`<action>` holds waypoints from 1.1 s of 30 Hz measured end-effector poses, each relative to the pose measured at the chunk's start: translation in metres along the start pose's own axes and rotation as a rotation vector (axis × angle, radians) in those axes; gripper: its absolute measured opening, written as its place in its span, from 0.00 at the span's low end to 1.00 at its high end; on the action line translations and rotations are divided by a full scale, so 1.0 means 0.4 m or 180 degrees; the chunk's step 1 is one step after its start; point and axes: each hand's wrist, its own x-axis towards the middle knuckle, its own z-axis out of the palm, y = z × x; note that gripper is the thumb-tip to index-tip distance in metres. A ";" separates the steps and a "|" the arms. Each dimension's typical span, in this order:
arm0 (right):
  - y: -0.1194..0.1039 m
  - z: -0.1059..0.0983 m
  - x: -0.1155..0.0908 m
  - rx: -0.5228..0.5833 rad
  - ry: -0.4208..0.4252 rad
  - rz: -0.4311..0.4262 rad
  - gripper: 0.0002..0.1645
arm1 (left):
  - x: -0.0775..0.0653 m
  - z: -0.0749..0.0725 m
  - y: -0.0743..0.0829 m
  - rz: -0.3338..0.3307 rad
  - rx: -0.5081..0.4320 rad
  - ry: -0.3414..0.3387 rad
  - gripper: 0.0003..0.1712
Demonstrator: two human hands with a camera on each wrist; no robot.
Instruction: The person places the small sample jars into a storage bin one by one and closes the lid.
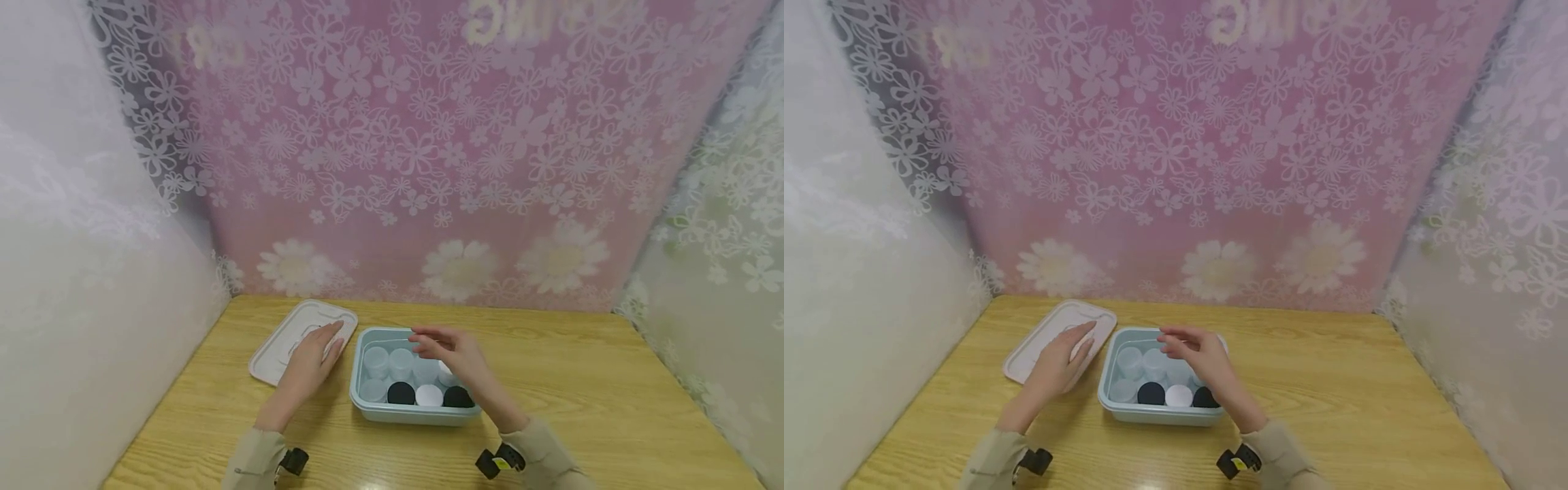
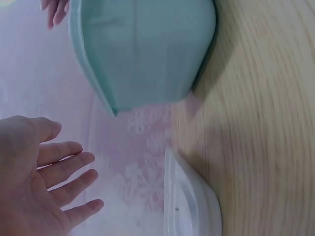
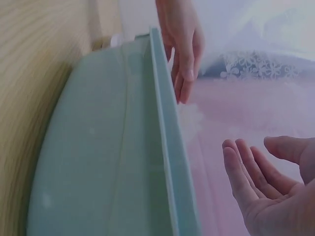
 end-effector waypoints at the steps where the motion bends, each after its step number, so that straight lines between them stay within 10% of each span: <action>1: -0.002 0.007 0.001 0.0105 -0.0040 0.0021 0.24 | -0.002 -0.009 -0.013 -0.0091 -0.0050 -0.0001 0.23; 10: -0.013 0.082 0.014 0.0654 -0.0352 0.0145 0.27 | -0.023 -0.105 -0.171 -0.0817 -0.0452 0.0140 0.20; 18: -0.036 0.186 0.029 0.0843 -0.0649 0.0248 0.27 | -0.065 -0.165 -0.285 -0.1451 -0.0322 -0.0169 0.22; 33: -0.048 0.377 0.035 0.1052 -0.0856 0.0370 0.25 | -0.098 -0.149 -0.335 -0.1544 -0.0214 -0.0393 0.16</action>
